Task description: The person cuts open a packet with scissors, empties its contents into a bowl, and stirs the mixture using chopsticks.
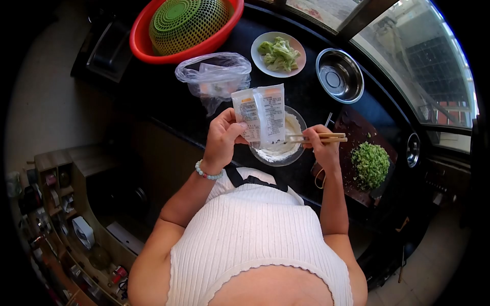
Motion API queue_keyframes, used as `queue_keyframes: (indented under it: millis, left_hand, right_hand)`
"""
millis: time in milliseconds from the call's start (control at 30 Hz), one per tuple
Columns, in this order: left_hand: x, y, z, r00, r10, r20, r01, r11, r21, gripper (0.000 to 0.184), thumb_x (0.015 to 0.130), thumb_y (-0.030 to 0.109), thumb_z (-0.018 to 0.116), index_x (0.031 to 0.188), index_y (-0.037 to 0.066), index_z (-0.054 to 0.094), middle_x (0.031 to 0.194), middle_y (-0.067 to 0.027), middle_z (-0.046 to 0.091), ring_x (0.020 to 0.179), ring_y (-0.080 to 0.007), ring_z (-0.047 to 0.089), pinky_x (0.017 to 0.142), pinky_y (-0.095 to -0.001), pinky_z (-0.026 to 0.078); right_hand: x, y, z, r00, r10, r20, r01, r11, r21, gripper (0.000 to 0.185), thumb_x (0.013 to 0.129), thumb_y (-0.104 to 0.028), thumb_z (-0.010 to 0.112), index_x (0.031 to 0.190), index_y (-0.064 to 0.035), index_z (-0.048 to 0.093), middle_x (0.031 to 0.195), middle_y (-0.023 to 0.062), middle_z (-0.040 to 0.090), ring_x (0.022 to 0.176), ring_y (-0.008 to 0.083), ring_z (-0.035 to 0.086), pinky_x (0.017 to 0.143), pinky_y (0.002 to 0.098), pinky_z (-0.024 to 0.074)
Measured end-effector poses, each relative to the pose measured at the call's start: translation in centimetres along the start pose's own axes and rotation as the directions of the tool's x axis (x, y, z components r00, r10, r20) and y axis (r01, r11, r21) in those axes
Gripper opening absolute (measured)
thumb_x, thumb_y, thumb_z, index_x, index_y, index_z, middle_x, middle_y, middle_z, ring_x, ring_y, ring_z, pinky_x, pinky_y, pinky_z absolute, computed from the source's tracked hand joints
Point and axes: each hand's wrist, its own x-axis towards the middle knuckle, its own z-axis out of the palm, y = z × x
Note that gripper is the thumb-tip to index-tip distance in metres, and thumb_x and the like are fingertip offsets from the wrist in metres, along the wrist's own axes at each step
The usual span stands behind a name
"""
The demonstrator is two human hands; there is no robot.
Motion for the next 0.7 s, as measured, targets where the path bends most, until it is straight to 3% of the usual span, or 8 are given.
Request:
queue_keyframes:
  millis: [67,133,267,300,433,533,600,700]
  left_hand:
    - [0.0,-0.1,0.2,1.0,-0.013,-0.011,0.013,1.0,-0.013,0.008,0.084,0.003,0.051,0.091,-0.001,0.053,0.087,-0.0081,0.062,0.073,-0.0126,0.065,0.061,-0.0264,0.058]
    - [0.0,0.1,0.1,1.0,-0.011,-0.011,0.011,1.0,-0.006,0.008,0.084,0.003,0.052,0.091,-0.001,0.053,0.086,-0.008,0.062,0.073,-0.0124,0.064,0.061,-0.0262,0.058]
    - [0.0,0.1,0.1,1.0,0.004,-0.007,-0.004,1.0,0.004,0.008,0.084,0.003,0.052,0.091,-0.001,0.054,0.086,-0.0075,0.062,0.072,-0.0118,0.064,0.06,-0.0254,0.057]
    - [0.0,0.0,0.1,1.0,0.004,-0.008,-0.004,1.0,-0.002,0.009,0.084,0.003,0.052,0.091,-0.001,0.054,0.086,-0.0074,0.062,0.072,-0.0117,0.064,0.06,-0.0252,0.057]
    - [0.0,-0.2,0.2,1.0,-0.006,-0.007,0.006,1.0,0.012,0.009,0.084,0.004,0.052,0.091,-0.001,0.054,0.086,-0.0072,0.062,0.072,-0.0112,0.063,0.06,-0.0247,0.057]
    - [0.1,0.0,0.3,1.0,0.002,-0.001,-0.002,1.0,0.014,0.009,0.084,0.004,0.053,0.091,-0.001,0.054,0.086,-0.007,0.062,0.072,-0.0109,0.063,0.06,-0.0248,0.057]
    - [0.0,0.1,0.4,1.0,0.006,-0.001,-0.006,1.0,0.008,0.009,0.084,0.005,0.053,0.091,-0.001,0.054,0.086,-0.007,0.062,0.072,-0.0107,0.063,0.06,-0.0248,0.057]
    - [-0.1,0.0,0.3,1.0,-0.008,-0.009,0.008,1.0,0.014,0.009,0.084,0.005,0.052,0.091,-0.001,0.054,0.086,-0.0071,0.062,0.072,-0.0108,0.063,0.06,-0.0248,0.057]
  right_hand:
    - [0.1,-0.1,1.2,0.966,-0.259,-0.022,0.257,0.963,-0.082,0.014,0.089,-0.012,0.06,0.085,0.0017,0.063,0.077,0.0051,0.059,0.062,0.0107,0.057,0.054,0.0217,0.045]
    - [-0.2,-0.2,2.1,0.847,-0.487,0.212,0.516,0.85,-0.107,0.015,0.089,-0.012,0.059,0.085,0.0013,0.062,0.076,0.0052,0.059,0.061,0.0114,0.056,0.054,0.0227,0.0435]
    - [-0.5,0.0,-0.4,0.988,0.091,0.122,-0.099,0.993,0.063,0.011,0.088,-0.008,0.059,0.086,0.0012,0.063,0.077,0.007,0.059,0.065,0.0138,0.055,0.057,0.0248,0.0434]
    - [0.0,-0.1,-0.5,0.999,0.048,-0.024,-0.047,0.998,0.038,0.012,0.089,-0.01,0.059,0.086,0.0011,0.064,0.075,0.0064,0.06,0.064,0.0123,0.057,0.057,0.023,0.0451]
    - [-0.3,-0.3,1.4,0.825,-0.514,0.235,0.556,0.813,-0.175,0.02,0.093,-0.015,0.055,0.082,0.0002,0.063,0.071,0.0031,0.063,0.059,0.0085,0.061,0.056,0.0197,0.0513]
    - [-0.8,0.5,-0.3,0.983,0.011,0.186,-0.027,0.996,0.08,0.018,0.091,-0.014,0.057,0.085,0.001,0.063,0.074,0.0045,0.063,0.061,0.0098,0.061,0.057,0.0198,0.0527]
    - [0.2,0.2,-0.4,0.996,-0.039,-0.079,0.04,0.999,0.012,0.017,0.091,-0.014,0.058,0.085,0.0013,0.064,0.074,0.0051,0.062,0.062,0.0102,0.06,0.057,0.0198,0.0505]
    - [-0.2,-0.3,1.2,0.888,-0.417,0.193,0.447,0.881,-0.154,0.018,0.092,-0.014,0.056,0.087,0.0022,0.063,0.08,0.0049,0.058,0.067,0.0107,0.06,0.059,0.0209,0.0481]
